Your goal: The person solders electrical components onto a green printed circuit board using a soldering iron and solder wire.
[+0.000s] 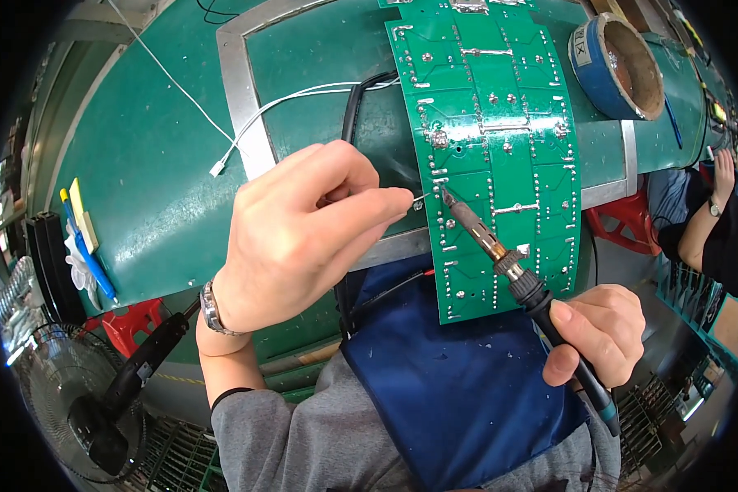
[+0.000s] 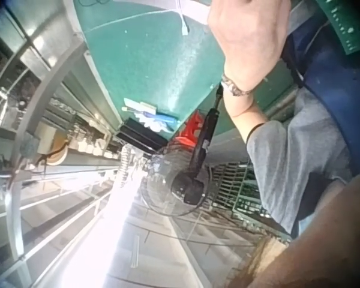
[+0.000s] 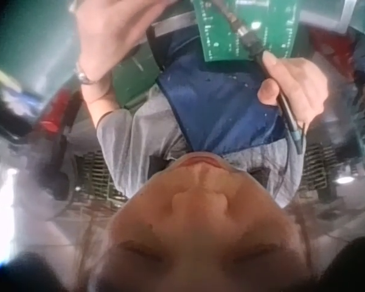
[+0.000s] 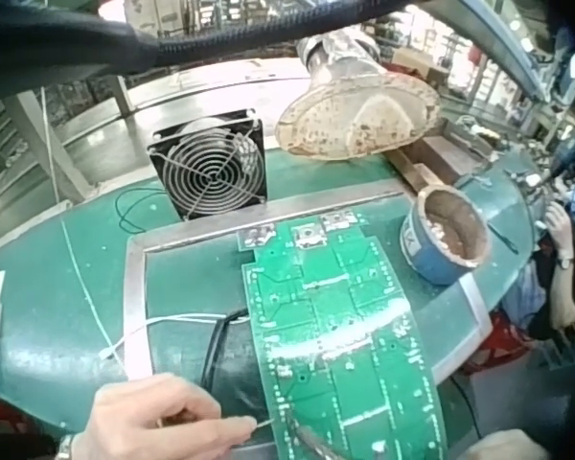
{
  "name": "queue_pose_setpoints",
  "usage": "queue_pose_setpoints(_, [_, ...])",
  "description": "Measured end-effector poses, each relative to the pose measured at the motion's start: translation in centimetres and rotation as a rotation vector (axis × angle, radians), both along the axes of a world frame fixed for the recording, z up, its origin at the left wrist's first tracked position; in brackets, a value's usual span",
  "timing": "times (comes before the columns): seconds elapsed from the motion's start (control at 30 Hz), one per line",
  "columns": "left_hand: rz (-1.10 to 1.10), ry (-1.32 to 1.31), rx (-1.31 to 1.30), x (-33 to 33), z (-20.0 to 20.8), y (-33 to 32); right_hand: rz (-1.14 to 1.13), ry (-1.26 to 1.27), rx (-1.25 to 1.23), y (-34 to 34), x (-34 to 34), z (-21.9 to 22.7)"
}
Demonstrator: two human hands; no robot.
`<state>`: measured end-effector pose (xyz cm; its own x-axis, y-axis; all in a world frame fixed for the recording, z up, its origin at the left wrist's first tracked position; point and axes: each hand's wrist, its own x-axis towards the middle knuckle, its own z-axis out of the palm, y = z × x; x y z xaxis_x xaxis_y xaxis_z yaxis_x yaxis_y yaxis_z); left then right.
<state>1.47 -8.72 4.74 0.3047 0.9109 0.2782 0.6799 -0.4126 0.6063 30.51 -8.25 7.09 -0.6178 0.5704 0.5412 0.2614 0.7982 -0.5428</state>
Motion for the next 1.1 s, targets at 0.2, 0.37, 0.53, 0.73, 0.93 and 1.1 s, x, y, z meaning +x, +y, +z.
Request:
queue_pose_setpoints(0.2, [-0.039,0.020,0.030,0.5,-0.7,0.1,0.014,-0.046,0.013,-0.5,-0.3,-0.3])
queue_pose_setpoints(0.37, [-0.043,0.035,0.027,0.8,-0.7,-0.2,-0.012,-0.077,0.031,-1.4,-0.6,-0.1])
queue_pose_setpoints(0.53, [-0.041,0.094,0.158,0.6,0.0,-1.3,-0.039,0.035,0.058,-1.4,0.2,-0.7])
queue_pose_setpoints(0.73, [-0.159,-0.225,-0.187,2.2,0.3,-5.6,-0.048,0.158,0.066,-1.3,0.8,-0.8])
queue_pose_setpoints(0.93, [0.243,-0.112,0.003,2.8,-0.8,-4.4,0.017,0.044,0.026,-1.7,1.1,-0.7])
queue_pose_setpoints(1.1, [0.217,-0.103,0.047,3.3,-1.9,-4.1,0.024,-0.007,0.026,-2.1,0.6,-0.6])
